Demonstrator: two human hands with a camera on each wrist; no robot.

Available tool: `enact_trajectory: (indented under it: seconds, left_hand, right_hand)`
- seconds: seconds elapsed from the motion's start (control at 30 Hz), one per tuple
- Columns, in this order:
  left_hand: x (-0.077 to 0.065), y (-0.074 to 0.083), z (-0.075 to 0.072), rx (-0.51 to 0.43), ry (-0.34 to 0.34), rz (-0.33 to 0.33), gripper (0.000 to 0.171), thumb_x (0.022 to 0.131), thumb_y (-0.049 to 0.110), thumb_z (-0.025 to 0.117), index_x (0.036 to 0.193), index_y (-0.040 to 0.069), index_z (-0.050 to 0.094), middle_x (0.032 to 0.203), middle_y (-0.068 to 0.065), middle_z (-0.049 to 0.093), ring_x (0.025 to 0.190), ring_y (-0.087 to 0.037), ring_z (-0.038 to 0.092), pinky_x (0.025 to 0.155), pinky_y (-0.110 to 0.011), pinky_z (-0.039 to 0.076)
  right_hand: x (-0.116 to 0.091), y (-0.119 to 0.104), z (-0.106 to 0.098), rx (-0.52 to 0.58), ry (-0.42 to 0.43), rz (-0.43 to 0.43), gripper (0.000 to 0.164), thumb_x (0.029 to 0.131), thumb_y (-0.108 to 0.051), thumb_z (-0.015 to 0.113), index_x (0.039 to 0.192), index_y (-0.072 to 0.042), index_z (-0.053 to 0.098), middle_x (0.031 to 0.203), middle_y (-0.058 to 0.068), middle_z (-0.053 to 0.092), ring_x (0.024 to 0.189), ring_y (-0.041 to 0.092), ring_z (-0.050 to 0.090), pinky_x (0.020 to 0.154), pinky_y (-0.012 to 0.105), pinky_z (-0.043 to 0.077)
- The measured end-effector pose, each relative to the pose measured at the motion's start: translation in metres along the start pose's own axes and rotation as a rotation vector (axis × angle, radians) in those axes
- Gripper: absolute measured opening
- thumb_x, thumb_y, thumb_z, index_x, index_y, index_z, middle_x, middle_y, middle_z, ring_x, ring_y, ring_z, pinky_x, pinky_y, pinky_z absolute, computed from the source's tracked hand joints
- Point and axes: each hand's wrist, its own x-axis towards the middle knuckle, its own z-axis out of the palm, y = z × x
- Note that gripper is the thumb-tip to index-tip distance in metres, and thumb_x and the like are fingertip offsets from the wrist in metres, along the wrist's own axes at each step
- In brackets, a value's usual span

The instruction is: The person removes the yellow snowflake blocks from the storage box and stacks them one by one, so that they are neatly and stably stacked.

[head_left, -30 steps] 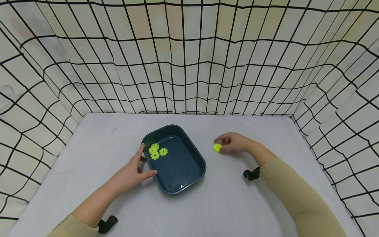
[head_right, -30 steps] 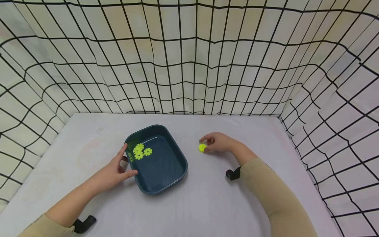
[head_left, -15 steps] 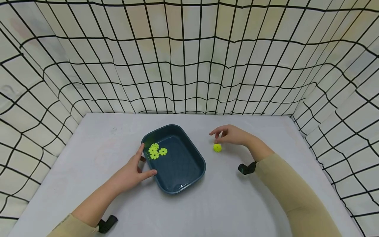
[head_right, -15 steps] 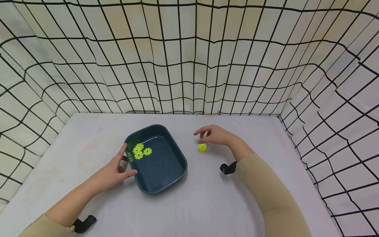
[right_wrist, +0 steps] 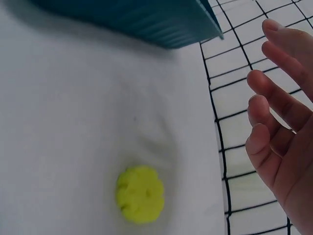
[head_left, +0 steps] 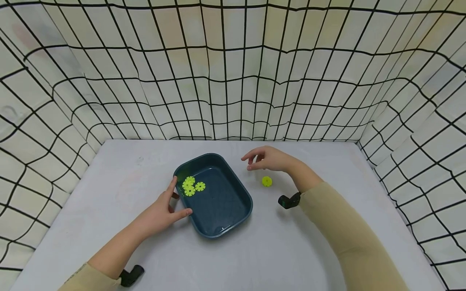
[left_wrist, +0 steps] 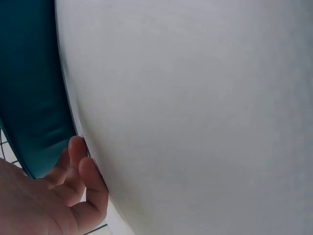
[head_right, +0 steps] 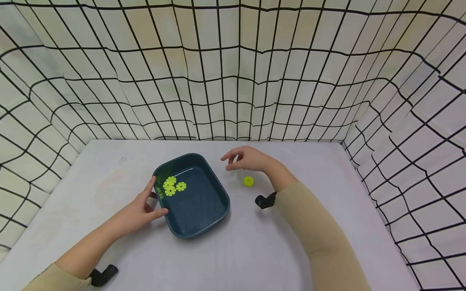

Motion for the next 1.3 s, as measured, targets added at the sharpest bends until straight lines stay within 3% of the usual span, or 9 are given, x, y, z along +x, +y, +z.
enact_trajectory:
  seconds: [0.23, 0.4, 0.5, 0.83, 0.97, 1.1, 1.3]
  left_hand:
    - [-0.001, -0.001, -0.001, -0.024, -0.017, -0.007, 0.118, 0.084, 0.053, 0.074, 0.159, 0.018, -0.011, 0.134, -0.020, 0.049, 0.082, -0.019, 0.054, 0.066, -0.033, 0.047]
    - [0.001, -0.002, -0.001, -0.046, -0.027, -0.009, 0.120, 0.083, 0.053, 0.075, 0.159, 0.019, -0.011, 0.134, -0.020, 0.049, 0.081, -0.019, 0.055, 0.066, -0.033, 0.047]
    - [0.002, -0.004, -0.001, -0.054, -0.032, -0.011, 0.120, 0.083, 0.053, 0.075, 0.159, 0.020, -0.011, 0.134, -0.020, 0.048, 0.081, -0.019, 0.055, 0.066, -0.033, 0.047]
    - [0.001, -0.007, 0.000, -0.069, -0.037, -0.004, 0.119, 0.084, 0.052, 0.075, 0.159, 0.019, -0.012, 0.133, -0.019, 0.048, 0.081, -0.019, 0.055, 0.067, -0.034, 0.047]
    - [0.001, -0.007, -0.001, -0.075, -0.038, 0.002, 0.118, 0.085, 0.051, 0.075, 0.159, 0.019, -0.011, 0.133, -0.020, 0.048, 0.080, -0.019, 0.055, 0.067, -0.034, 0.047]
    - [0.002, -0.007, -0.001, -0.079, -0.042, 0.006, 0.118, 0.085, 0.051, 0.075, 0.159, 0.019, -0.011, 0.134, -0.020, 0.048, 0.079, -0.019, 0.055, 0.066, -0.034, 0.047]
    - [0.001, -0.006, -0.002, -0.075, -0.036, 0.007, 0.117, 0.084, 0.052, 0.075, 0.159, 0.020, -0.010, 0.134, -0.020, 0.048, 0.079, -0.019, 0.054, 0.065, -0.034, 0.047]
  right_hand:
    - [0.022, -0.026, 0.010, -0.026, -0.032, -0.057, 0.031, 0.090, -0.036, 0.074, 0.120, -0.030, 0.071, 0.103, -0.005, 0.067, 0.091, 0.020, 0.061, 0.075, 0.039, 0.049]
    - [0.038, -0.044, 0.020, -0.002, -0.073, -0.085, 0.038, 0.090, -0.032, 0.074, 0.126, -0.020, 0.069, 0.105, -0.003, 0.066, 0.095, 0.030, 0.063, 0.081, 0.052, 0.050]
    - [0.048, -0.053, 0.026, 0.012, -0.110, -0.111, 0.040, 0.091, -0.031, 0.074, 0.127, -0.016, 0.068, 0.105, -0.001, 0.065, 0.095, 0.034, 0.063, 0.083, 0.055, 0.049]
    - [0.077, -0.078, 0.054, -0.046, -0.245, -0.161, 0.036, 0.092, -0.024, 0.073, 0.127, -0.016, 0.068, 0.104, -0.001, 0.065, 0.091, 0.034, 0.063, 0.075, 0.044, 0.052]
    - [0.086, -0.084, 0.065, -0.071, -0.297, -0.153, 0.037, 0.091, -0.020, 0.073, 0.128, -0.013, 0.068, 0.104, 0.000, 0.064, 0.087, 0.025, 0.063, 0.075, 0.038, 0.052]
    - [0.094, -0.088, 0.074, -0.124, -0.336, -0.123, 0.039, 0.091, -0.019, 0.074, 0.129, -0.016, 0.067, 0.110, 0.003, 0.063, 0.086, 0.015, 0.061, 0.074, 0.029, 0.052]
    - [0.103, -0.094, 0.088, -0.214, -0.378, -0.051, 0.048, 0.091, -0.018, 0.073, 0.137, -0.021, 0.061, 0.127, 0.006, 0.058, 0.095, 0.013, 0.061, 0.076, 0.027, 0.051]
